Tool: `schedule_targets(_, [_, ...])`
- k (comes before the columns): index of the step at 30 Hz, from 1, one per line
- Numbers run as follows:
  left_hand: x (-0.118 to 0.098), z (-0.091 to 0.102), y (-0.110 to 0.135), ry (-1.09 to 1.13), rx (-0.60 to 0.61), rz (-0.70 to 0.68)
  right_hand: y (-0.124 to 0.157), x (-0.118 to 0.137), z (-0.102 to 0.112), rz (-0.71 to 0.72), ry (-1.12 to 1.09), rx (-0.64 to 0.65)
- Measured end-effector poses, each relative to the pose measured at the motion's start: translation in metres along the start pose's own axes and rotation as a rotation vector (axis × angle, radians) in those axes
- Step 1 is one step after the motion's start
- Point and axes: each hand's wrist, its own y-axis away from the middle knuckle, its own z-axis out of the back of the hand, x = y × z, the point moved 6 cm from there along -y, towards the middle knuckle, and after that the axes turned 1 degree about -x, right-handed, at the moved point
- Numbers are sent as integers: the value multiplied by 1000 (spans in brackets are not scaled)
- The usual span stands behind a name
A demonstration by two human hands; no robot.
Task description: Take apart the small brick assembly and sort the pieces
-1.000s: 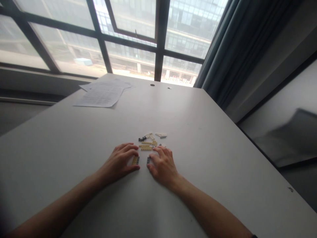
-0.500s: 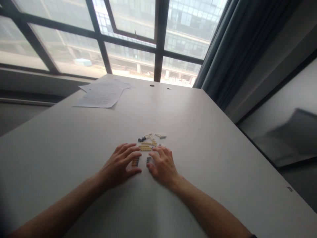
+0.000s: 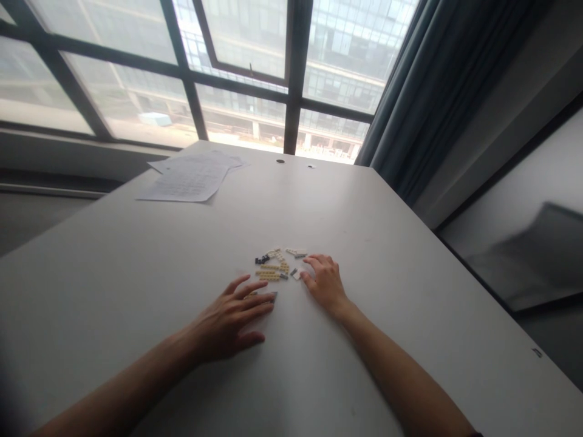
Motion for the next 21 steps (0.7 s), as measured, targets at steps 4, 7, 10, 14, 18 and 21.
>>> schedule_targets(4, [1,2,0,-17,-3,-6,-9,-9,-6,1,26,29])
schedule_targets(7, [5,6,0,-49,-52,26,-14,-9,-11,13,18,38])
schedule_targets(10, [13,13,0,-91,-150,98,-17,-8,-14,20,-21,48])
schedule_targets(14, [21,17,1,-101,-236,178,-19,-4,-17,65,-58,64])
schedule_targets(18, [24,17,2,-65,-246,213,-21,-5,-17,69,-56,59])
schedule_targets(21, [25,18,3,-18,-235,227,-22,-7,-15,59,-48,49])
